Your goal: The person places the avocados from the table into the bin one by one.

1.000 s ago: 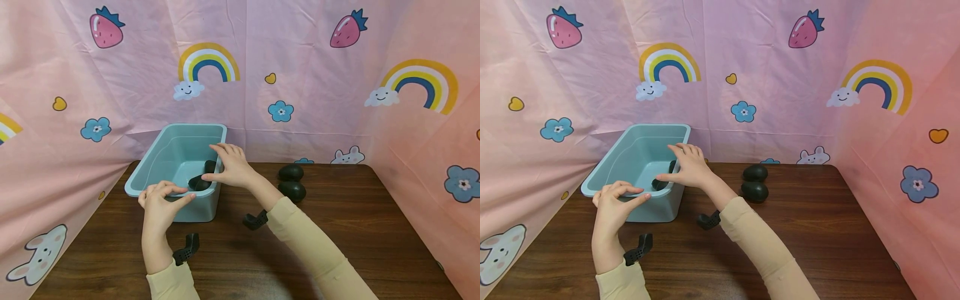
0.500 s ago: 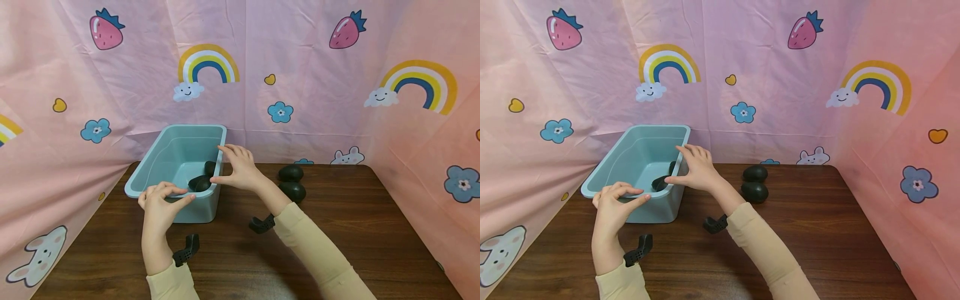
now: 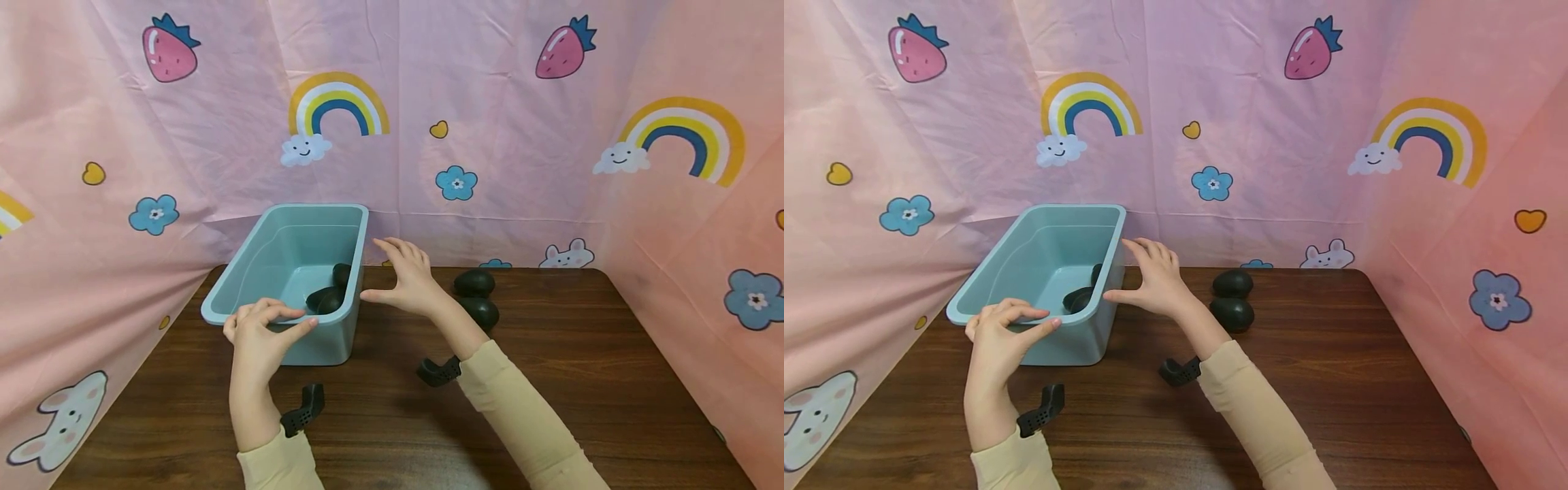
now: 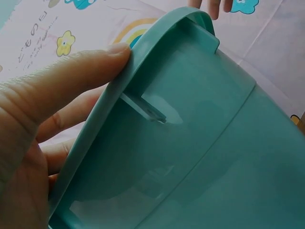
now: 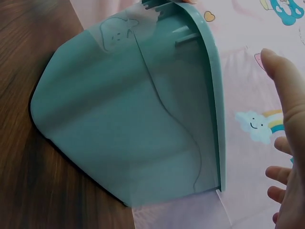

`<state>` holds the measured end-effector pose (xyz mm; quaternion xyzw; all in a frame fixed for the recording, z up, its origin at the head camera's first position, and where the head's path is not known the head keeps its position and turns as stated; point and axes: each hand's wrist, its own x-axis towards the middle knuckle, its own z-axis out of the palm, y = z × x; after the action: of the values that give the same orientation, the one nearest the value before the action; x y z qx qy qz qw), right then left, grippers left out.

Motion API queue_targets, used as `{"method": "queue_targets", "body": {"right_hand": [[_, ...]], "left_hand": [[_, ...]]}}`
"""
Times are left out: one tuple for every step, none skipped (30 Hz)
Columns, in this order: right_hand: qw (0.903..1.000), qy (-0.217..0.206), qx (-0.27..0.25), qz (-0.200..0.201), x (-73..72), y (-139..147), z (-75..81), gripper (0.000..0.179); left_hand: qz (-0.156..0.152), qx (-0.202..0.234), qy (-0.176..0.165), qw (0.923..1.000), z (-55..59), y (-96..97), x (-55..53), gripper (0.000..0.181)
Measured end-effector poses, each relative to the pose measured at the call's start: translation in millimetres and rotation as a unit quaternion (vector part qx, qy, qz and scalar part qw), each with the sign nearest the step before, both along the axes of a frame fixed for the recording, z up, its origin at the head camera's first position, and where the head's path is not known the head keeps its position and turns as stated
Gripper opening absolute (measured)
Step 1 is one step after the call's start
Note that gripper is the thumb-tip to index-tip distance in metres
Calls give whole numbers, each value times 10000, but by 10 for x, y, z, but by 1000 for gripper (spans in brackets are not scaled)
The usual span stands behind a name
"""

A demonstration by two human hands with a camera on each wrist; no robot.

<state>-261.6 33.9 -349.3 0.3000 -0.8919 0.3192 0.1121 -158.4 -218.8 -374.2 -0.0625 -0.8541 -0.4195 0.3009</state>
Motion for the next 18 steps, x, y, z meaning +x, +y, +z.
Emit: {"method": "queue_targets", "body": {"right_hand": [[10000,19,-26,-12,0,15,-11,93],[10000,46,-46,-26,-2,30,-25,93],[9999,71,-67,-39,-1,47,-36,93],[9999,87,-86,-54,2,63,-47,93],[9999,93,-113,-61,3,78,-56,93],[9999,92,-125,-69,7,95,-65,93],[9998,89,-139,-79,11,112,-72,93],[9998,84,-151,-94,14,129,-80,93],[9998,81,-158,-114,18,147,-88,93],[9997,66,-170,-138,23,164,-94,93],[9997,56,-189,-156,28,182,-100,93],[9996,50,-202,-177,32,202,-106,93],[9996,39,-211,-197,36,221,-116,93],[9995,31,-220,-216,39,241,-126,93],[9994,22,-242,-230,43,261,-136,93],[9994,10,-260,-247,49,281,-147,93],[9993,7,-272,-266,51,302,-162,93],[9992,13,-268,-291,51,324,-180,93]], "left_hand": [[1,-2,-2,10000,2,-2,1,17],[-3,-3,-4,10000,4,-3,3,17],[-6,-6,-9,10000,6,-4,4,17],[-14,-9,-17,10000,7,-4,6,17],[-18,-8,-23,10000,7,-5,8,17],[-17,-10,-31,10000,7,-4,12,18],[-16,-11,-38,10000,6,-4,15,18],[-14,-7,-43,10000,6,-5,17,18],[-16,-5,-47,10000,6,-5,19,18],[-22,-3,-52,10000,6,-5,19,18],[-23,-3,-54,10000,6,-5,19,18],[-22,-2,-55,10000,8,-6,17,18],[-19,-4,-55,10000,6,-6,15,17],[-17,-3,-56,10000,3,-6,14,17],[-13,-7,-57,10000,1,-6,13,17],[-7,-8,-59,10000,-1,-7,12,17],[0,-13,-55,10000,-4,-7,12,17],[6,-14,-58,10000,-7,-7,12,17]]}}
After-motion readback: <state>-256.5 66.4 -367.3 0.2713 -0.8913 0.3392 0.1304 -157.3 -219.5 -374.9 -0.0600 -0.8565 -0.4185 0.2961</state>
